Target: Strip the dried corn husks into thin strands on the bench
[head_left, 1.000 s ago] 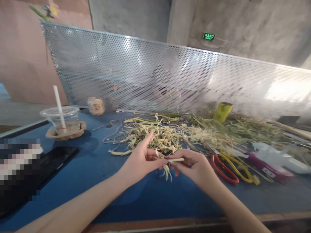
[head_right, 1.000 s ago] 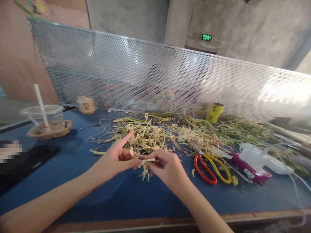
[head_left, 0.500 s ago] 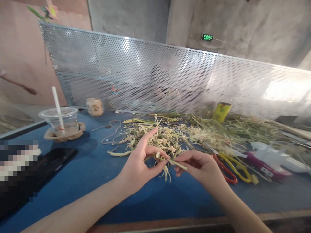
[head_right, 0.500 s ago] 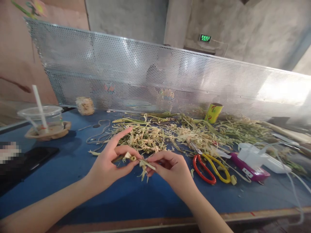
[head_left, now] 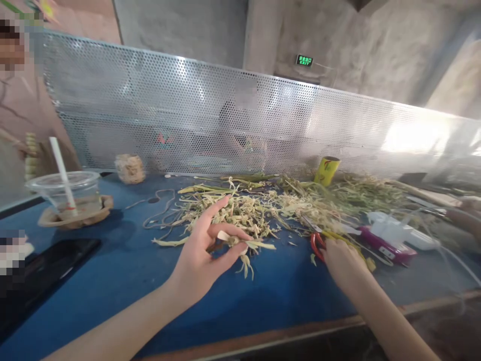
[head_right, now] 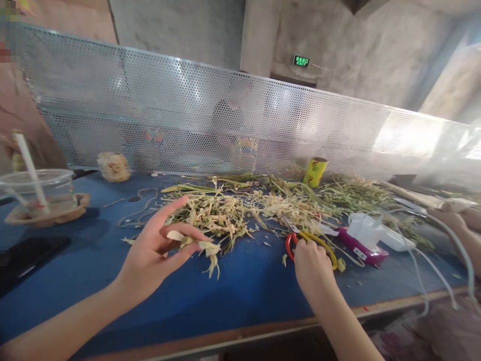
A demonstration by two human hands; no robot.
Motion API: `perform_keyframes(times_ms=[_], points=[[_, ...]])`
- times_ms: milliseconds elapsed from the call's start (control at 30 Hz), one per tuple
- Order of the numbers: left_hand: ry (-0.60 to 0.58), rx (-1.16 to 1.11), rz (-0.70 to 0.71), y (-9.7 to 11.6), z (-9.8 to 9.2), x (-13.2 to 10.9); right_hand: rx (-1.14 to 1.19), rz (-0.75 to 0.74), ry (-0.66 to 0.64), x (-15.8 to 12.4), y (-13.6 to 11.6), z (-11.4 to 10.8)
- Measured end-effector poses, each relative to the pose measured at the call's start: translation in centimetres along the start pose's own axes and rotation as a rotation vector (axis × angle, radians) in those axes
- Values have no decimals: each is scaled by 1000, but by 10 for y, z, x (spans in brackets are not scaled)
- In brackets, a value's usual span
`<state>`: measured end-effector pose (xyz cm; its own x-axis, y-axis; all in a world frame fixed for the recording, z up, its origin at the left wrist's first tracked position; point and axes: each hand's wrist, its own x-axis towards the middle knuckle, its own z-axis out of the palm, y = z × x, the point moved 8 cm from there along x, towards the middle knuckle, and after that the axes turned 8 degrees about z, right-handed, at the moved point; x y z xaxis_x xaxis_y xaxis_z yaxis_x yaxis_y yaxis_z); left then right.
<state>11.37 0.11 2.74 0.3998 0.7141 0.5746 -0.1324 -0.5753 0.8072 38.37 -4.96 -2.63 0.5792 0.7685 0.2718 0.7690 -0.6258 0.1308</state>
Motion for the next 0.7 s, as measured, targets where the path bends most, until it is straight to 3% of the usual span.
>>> perform_keyframes(times_ms=[133, 267, 433, 567, 700], points=[[97, -284, -167, -13, -1, 3, -62, -23, 133, -6, -6, -11], [151, -468, -292, -22, 0, 3, -43, 0, 82, -8, -7, -7], [143, -656, -458, -32, 4, -2, -49, 55, -7, 4, 15, 4], [166, -712, -496, -36, 3, -3, 28, 6, -125, 23, 31, 23], [174, -723, -506, -40, 3, -3, 79, -20, -124, 39, 35, 28]])
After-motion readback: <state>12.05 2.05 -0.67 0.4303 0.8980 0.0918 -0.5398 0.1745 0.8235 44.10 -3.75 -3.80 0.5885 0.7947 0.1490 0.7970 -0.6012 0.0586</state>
